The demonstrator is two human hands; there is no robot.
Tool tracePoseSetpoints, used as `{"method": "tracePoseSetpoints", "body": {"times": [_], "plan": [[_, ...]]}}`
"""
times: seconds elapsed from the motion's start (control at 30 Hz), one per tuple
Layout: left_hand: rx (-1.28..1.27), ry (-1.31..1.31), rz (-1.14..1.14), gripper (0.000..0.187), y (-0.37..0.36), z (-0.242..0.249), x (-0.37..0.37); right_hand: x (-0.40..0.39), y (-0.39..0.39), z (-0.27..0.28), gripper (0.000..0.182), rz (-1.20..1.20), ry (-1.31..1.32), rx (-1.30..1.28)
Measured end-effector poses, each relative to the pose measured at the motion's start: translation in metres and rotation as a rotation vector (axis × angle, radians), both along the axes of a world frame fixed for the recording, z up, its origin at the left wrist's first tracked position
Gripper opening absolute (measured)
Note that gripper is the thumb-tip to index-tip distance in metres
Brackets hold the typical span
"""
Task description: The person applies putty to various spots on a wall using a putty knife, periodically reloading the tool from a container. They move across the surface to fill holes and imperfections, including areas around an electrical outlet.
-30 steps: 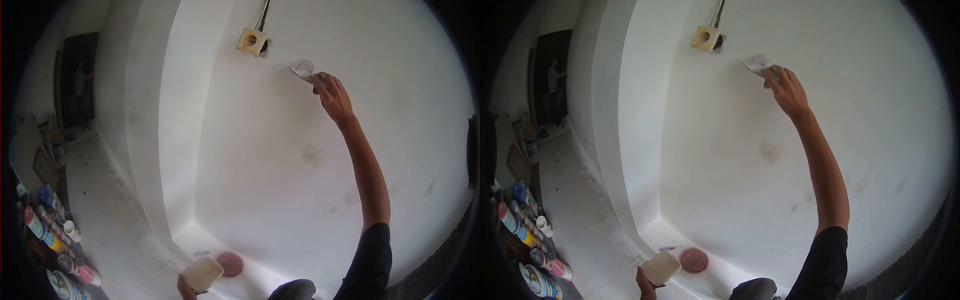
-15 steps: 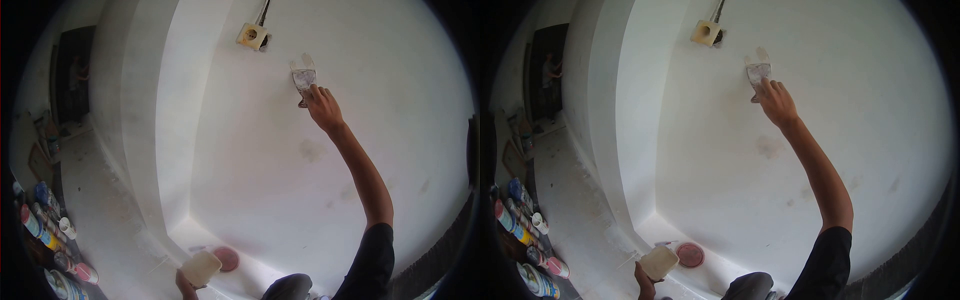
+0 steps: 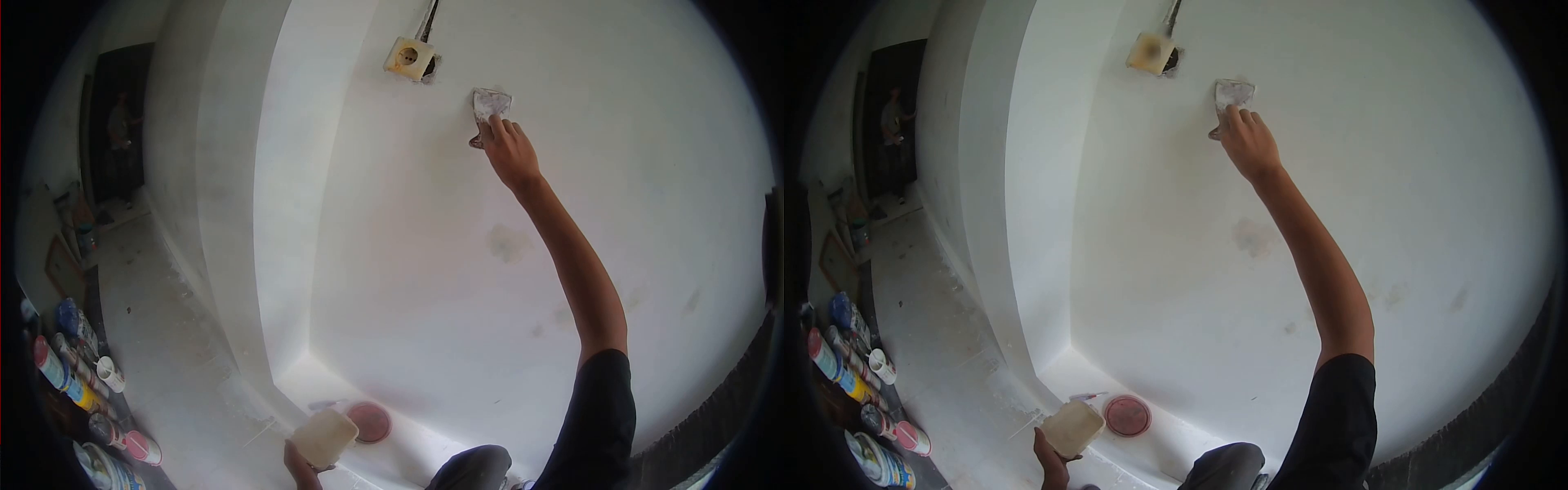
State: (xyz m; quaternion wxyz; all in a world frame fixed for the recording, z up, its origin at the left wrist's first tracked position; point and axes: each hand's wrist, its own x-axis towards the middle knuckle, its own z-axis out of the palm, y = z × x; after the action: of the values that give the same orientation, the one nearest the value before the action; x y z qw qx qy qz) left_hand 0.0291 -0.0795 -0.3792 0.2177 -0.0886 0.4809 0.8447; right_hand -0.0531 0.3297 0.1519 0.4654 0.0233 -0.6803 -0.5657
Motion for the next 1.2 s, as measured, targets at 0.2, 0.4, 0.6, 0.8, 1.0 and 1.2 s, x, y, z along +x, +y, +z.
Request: {"method": "tracePoseSetpoints", "body": {"times": [0.2,0.4,0.6,0.8,1.0,1.2], "plan": [[-0.024,-0.024,0.030,0.069,-0.002,-0.001,0.004,0.002,-0.008,-0.027,0.017,0.071,-0.206,-0.159],[0.011,-0.018,0.015,0.069,-0.005,-0.012,0.002,0.006,-0.024,0.013,0.021,0.227,-0.065,-0.035],[0.019,-0.053,0.079,0.067,0.002,-0.014,0.005,-0.001,0.017,0.003,0.026,0.115,-0.025,-0.074],[0.032,-0.075,0.064,0.067,-0.005,0.000,0.013,0.008,0.013,-0.015,0.025,0.080,-0.068,-0.131],[0.070,-0.057,0.064,0.070,-0.025,0.016,0.022,0.030,-0.029,0.001,0.013,0.138,-0.162,-0.252],[0.046,-0.022,0.080,0.070,-0.030,-0.001,0.018,0.038,-0.056,0.053,0.013,0.445,0.020,-0.578]]}}
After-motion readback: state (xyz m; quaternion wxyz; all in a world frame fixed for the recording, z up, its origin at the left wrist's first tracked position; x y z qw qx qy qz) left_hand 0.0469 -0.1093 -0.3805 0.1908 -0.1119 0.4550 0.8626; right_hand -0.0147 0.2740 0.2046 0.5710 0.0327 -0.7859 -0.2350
